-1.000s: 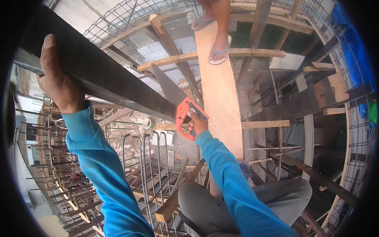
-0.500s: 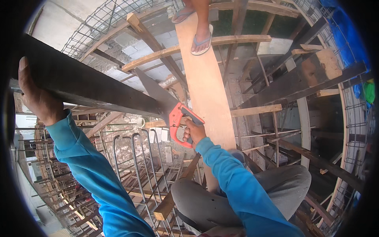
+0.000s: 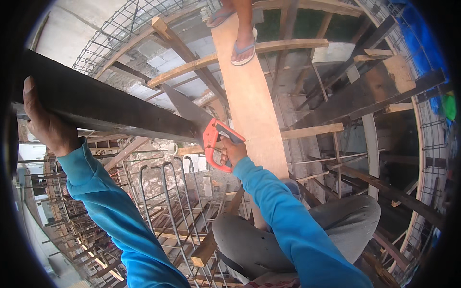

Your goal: The person saws a long wooden beam by hand while standing on an elevated construction frame, while another person helps stabilize the wood.

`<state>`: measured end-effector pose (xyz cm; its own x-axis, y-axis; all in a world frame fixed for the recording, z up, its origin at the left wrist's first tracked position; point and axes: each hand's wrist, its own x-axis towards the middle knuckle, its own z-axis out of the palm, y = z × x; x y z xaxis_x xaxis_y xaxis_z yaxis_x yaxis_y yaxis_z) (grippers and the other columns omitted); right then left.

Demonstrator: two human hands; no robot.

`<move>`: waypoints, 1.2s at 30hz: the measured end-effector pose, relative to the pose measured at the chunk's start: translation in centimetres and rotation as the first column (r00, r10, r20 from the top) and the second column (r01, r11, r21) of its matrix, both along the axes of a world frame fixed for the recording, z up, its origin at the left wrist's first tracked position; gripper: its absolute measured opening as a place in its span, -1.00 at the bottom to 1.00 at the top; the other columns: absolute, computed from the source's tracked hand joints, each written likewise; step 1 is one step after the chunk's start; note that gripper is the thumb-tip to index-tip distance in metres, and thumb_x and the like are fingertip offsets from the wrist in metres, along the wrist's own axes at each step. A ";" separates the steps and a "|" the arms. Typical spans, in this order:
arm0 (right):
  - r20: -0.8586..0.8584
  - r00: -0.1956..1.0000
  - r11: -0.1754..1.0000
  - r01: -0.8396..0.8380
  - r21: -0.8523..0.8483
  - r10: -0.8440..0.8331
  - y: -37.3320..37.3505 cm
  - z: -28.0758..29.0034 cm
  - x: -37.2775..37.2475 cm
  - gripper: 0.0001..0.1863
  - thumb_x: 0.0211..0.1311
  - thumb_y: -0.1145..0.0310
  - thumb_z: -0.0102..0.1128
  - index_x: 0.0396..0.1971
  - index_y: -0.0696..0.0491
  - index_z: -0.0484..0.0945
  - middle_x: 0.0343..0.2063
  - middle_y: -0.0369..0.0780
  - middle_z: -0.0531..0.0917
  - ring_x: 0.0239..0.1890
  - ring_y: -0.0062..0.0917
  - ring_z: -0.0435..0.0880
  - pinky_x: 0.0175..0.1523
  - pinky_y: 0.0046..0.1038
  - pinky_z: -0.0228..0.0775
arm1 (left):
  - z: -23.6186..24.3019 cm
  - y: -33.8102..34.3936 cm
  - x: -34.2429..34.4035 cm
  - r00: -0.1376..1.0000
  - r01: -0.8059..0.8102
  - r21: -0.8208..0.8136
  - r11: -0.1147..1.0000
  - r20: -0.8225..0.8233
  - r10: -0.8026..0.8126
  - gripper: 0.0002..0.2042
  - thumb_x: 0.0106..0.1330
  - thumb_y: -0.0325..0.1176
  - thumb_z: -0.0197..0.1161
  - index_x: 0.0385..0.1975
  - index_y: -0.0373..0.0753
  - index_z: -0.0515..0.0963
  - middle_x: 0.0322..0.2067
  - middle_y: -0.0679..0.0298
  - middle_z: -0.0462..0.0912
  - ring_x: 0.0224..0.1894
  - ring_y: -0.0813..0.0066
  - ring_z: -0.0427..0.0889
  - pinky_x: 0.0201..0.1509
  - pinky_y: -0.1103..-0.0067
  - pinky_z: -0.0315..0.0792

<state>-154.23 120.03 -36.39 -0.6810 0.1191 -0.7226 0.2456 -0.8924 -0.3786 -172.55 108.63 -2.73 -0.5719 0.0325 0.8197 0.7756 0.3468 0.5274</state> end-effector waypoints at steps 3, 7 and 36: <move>0.402 0.912 0.997 -0.080 -0.007 0.076 1.3 4.2 13.1 -0.81 0.29 0.22 0.13 -0.40 0.00 0.41 -0.79 -0.41 0.18 -0.79 -0.65 0.19 -0.67 -0.47 0.15 | -0.2 -0.1 0.0 0.995 0.082 -0.027 0.996 -0.058 -0.083 -0.67 0.46 -0.36 -0.15 0.15 -0.12 0.42 0.09 0.21 0.50 0.05 0.38 0.55 0.14 0.49 0.46; 0.434 0.901 0.992 -0.076 0.102 0.025 1.3 8.7 14.9 -0.82 0.29 0.21 0.12 -0.35 0.00 0.42 -0.79 -0.41 0.18 -0.79 -0.64 0.18 -0.67 -0.47 0.15 | -0.7 0.2 -1.1 0.992 0.108 0.063 0.992 -0.071 -0.103 -0.65 0.43 -0.24 -0.11 0.07 -0.21 0.49 0.05 0.15 0.53 0.04 0.30 0.55 0.18 0.43 0.41; -0.112 0.983 0.980 -0.156 -0.121 0.142 2.3 0.6 6.6 -0.73 0.28 0.15 0.16 -0.41 -0.04 0.31 -0.79 -0.44 0.12 -0.77 -0.66 0.15 -0.63 -0.50 0.13 | 0.2 0.2 -1.5 0.976 0.107 -0.085 0.991 -0.182 -0.121 -0.66 0.40 -0.15 -0.05 0.03 -0.15 0.52 0.04 0.24 0.54 0.06 0.38 0.52 0.19 0.47 0.36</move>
